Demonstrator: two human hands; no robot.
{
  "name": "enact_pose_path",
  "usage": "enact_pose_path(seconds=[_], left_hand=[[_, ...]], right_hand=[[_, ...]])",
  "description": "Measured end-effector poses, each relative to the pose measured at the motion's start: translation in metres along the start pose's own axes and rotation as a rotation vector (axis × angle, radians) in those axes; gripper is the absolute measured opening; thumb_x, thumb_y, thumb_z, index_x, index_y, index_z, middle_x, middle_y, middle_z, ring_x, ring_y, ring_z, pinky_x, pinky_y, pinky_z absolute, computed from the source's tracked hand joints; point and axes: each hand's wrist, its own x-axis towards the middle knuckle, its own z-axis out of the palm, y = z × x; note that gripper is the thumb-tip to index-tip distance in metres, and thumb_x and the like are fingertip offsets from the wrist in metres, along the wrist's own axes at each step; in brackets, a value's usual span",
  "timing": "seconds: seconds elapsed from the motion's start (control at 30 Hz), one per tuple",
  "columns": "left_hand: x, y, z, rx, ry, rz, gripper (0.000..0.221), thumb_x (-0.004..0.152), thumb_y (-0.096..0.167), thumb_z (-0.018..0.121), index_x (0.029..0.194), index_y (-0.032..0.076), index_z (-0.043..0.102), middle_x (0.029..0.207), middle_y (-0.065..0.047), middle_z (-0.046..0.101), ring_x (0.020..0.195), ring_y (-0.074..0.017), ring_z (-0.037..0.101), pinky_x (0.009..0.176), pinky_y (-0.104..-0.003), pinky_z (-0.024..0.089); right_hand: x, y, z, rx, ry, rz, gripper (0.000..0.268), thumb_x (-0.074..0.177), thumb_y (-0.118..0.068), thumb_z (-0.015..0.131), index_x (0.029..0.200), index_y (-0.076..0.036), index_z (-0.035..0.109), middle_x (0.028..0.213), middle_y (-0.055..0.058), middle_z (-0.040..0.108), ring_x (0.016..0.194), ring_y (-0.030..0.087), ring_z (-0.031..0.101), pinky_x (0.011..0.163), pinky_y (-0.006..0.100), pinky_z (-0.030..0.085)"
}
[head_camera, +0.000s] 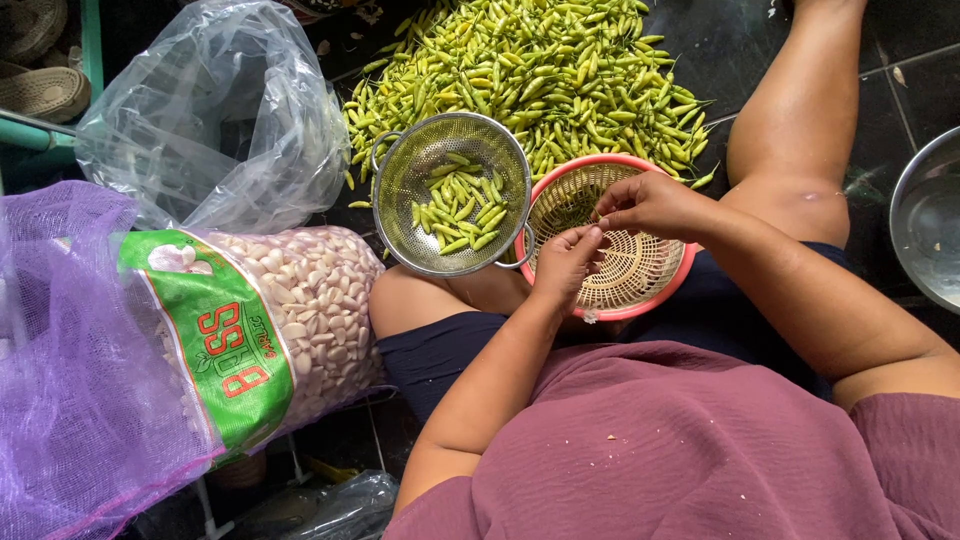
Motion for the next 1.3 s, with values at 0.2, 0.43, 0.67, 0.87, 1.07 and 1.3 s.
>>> enact_pose_path(seconds=[0.2, 0.43, 0.67, 0.87, 1.07, 1.3], left_hand=[[0.003, -0.001, -0.008, -0.234, 0.057, -0.103, 0.025, 0.102, 0.021, 0.066, 0.124, 0.007, 0.065, 0.099, -0.005, 0.077, 0.079, -0.0088, 0.075, 0.071, -0.021, 0.063], [0.004, -0.007, -0.003, -0.337, 0.035, -0.085, 0.026, 0.100, 0.019, 0.071, 0.122, 0.006, 0.065, 0.104, -0.009, 0.077, 0.087, -0.0161, 0.077, 0.080, -0.031, 0.066], [0.004, 0.001, -0.008, -0.314, -0.020, -0.069, 0.032, 0.098, 0.013, 0.075, 0.125, 0.001, 0.065, 0.098, -0.017, 0.077, 0.075, -0.0143, 0.077, 0.069, -0.024, 0.067], [0.009, -0.020, -0.009, -0.213, 0.018, -0.071, 0.034, 0.099, 0.018, 0.074, 0.125, -0.001, 0.065, 0.096, -0.016, 0.077, 0.074, -0.0127, 0.076, 0.070, -0.024, 0.067], [0.006, -0.018, -0.013, -0.173, -0.040, -0.118, 0.032, 0.101, 0.017, 0.071, 0.123, -0.004, 0.063, 0.094, -0.019, 0.076, 0.072, -0.0152, 0.077, 0.066, -0.026, 0.068], [-0.004, 0.008, -0.003, -0.233, -0.086, -0.132, 0.028, 0.104, 0.017, 0.062, 0.128, 0.001, 0.062, 0.094, -0.013, 0.076, 0.074, -0.0114, 0.075, 0.065, -0.021, 0.067]], right_hand=[[-0.008, 0.017, 0.010, 0.242, 0.126, 0.015, 0.024, 0.087, -0.005, 0.080, 0.107, 0.004, 0.068, 0.088, 0.016, 0.070, 0.075, 0.025, 0.075, 0.062, 0.034, 0.064], [-0.004, 0.050, 0.031, 0.035, 0.314, -0.062, 0.013, 0.090, -0.018, 0.082, 0.089, -0.007, 0.076, 0.063, 0.007, 0.064, 0.053, 0.011, 0.064, 0.041, 0.022, 0.051], [-0.010, 0.033, 0.017, 0.589, 0.101, 0.236, 0.010, 0.093, -0.016, 0.072, 0.088, -0.010, 0.068, 0.071, 0.007, 0.069, 0.059, 0.011, 0.069, 0.051, 0.021, 0.058], [-0.018, 0.019, 0.021, 0.048, 0.073, -0.036, 0.033, 0.085, -0.013, 0.084, 0.114, -0.001, 0.073, 0.090, 0.009, 0.074, 0.079, 0.012, 0.067, 0.061, 0.021, 0.053], [-0.001, 0.037, 0.014, 0.071, 0.112, -0.014, 0.013, 0.084, -0.009, 0.082, 0.094, -0.004, 0.076, 0.068, 0.006, 0.068, 0.065, 0.010, 0.064, 0.055, 0.019, 0.050], [0.003, -0.027, -0.009, -0.229, -0.022, -0.014, 0.018, 0.088, -0.007, 0.078, 0.105, -0.002, 0.077, 0.086, 0.012, 0.072, 0.077, 0.021, 0.066, 0.067, 0.033, 0.052]])
